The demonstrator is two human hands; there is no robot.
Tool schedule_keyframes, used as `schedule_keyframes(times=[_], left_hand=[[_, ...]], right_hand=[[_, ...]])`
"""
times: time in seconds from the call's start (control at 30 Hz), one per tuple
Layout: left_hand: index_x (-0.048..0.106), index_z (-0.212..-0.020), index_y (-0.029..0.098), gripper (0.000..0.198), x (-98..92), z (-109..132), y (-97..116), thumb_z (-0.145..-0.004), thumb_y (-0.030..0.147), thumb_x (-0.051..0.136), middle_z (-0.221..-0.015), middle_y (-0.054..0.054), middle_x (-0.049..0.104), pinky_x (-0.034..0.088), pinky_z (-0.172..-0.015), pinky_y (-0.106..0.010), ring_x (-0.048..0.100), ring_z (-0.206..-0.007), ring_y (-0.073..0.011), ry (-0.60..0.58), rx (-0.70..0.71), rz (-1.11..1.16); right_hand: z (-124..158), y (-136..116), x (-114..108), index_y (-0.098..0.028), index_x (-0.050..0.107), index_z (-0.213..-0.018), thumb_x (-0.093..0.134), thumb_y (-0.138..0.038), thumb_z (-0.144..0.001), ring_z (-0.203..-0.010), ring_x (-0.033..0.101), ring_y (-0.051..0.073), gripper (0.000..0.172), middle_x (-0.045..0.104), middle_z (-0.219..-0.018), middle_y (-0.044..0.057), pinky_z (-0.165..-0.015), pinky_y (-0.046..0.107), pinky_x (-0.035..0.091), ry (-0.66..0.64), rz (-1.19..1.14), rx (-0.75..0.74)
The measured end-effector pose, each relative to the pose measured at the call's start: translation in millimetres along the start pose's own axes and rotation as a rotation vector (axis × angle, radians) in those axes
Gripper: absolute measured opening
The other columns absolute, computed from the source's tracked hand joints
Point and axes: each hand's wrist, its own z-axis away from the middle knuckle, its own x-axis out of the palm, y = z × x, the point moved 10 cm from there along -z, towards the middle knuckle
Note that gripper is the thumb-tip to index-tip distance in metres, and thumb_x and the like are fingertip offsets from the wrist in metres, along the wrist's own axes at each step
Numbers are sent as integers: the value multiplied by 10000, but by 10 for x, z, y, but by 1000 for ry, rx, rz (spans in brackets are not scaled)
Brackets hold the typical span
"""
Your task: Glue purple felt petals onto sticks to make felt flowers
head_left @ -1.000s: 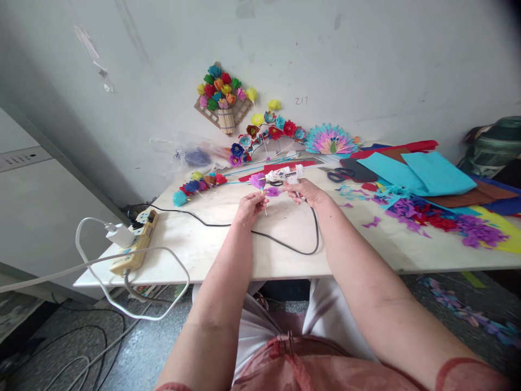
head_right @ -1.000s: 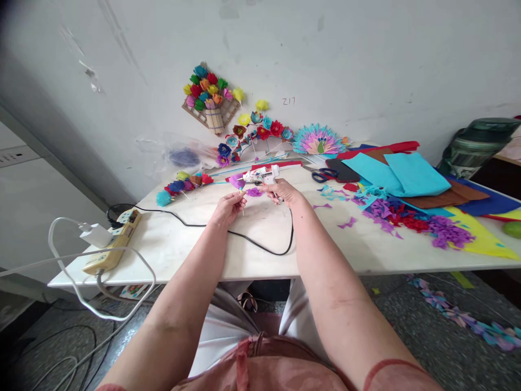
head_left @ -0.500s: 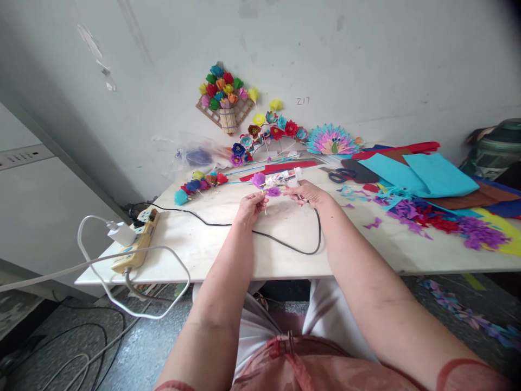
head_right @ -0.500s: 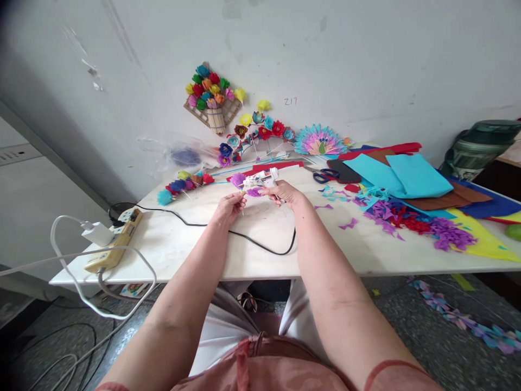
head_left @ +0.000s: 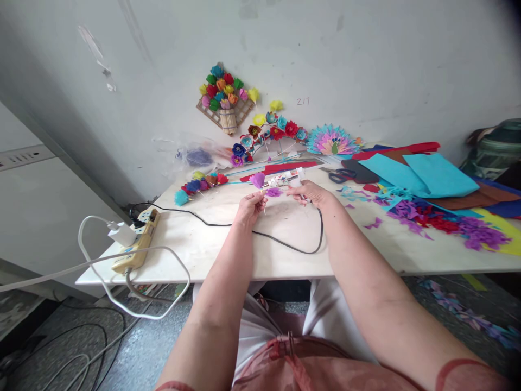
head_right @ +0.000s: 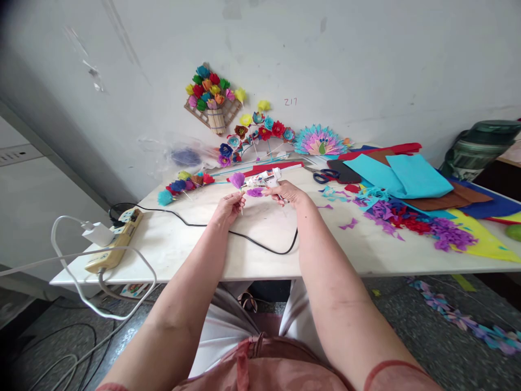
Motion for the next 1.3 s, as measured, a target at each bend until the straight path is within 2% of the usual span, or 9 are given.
schedule_keyframes(times=[0.2,0.47,0.6,0.87,1.3], left_hand=[[597,-702,116,325,-28,21,44,-521,313,781,-551,-6,573,341,-406,-164,468,-448,-46,41,28,-23],[621,-721,133,363,-57,68,168,-525,405,760,-628,-34,631,371,-494,-196,520,-504,-72,119,152,-199],[628,-729,138,364,-47,67,213,-534,420,748,-677,-46,653,418,-557,-227,561,-560,-100,116,209,-240],[642,-712,140,335,-31,53,225,-518,386,760,-691,-44,660,459,-645,-264,605,-652,-134,91,257,-223],[641,-715,149,352,-34,46,226,-513,416,750,-698,-44,668,456,-653,-260,612,-689,-145,103,268,-252]], right_hand=[[10,19,-117,-136,532,-667,756,-352,-557,-278,336,43,330,431,-406,-62,-296,199,265,64,-46,11],[11,93,-381,-127,538,-675,719,-277,-598,-270,330,48,248,430,-378,-63,-278,198,216,337,-140,43],[8,79,-415,-122,549,-680,720,-269,-593,-269,332,50,242,431,-373,-63,-278,198,225,396,-187,0],[-59,139,-342,-136,533,-669,750,-306,-563,-270,332,56,295,445,-382,-60,-281,210,236,360,-174,5],[-23,1,-222,-132,554,-710,760,-356,-542,-279,348,57,348,444,-405,-67,-292,210,258,261,-228,-37]])
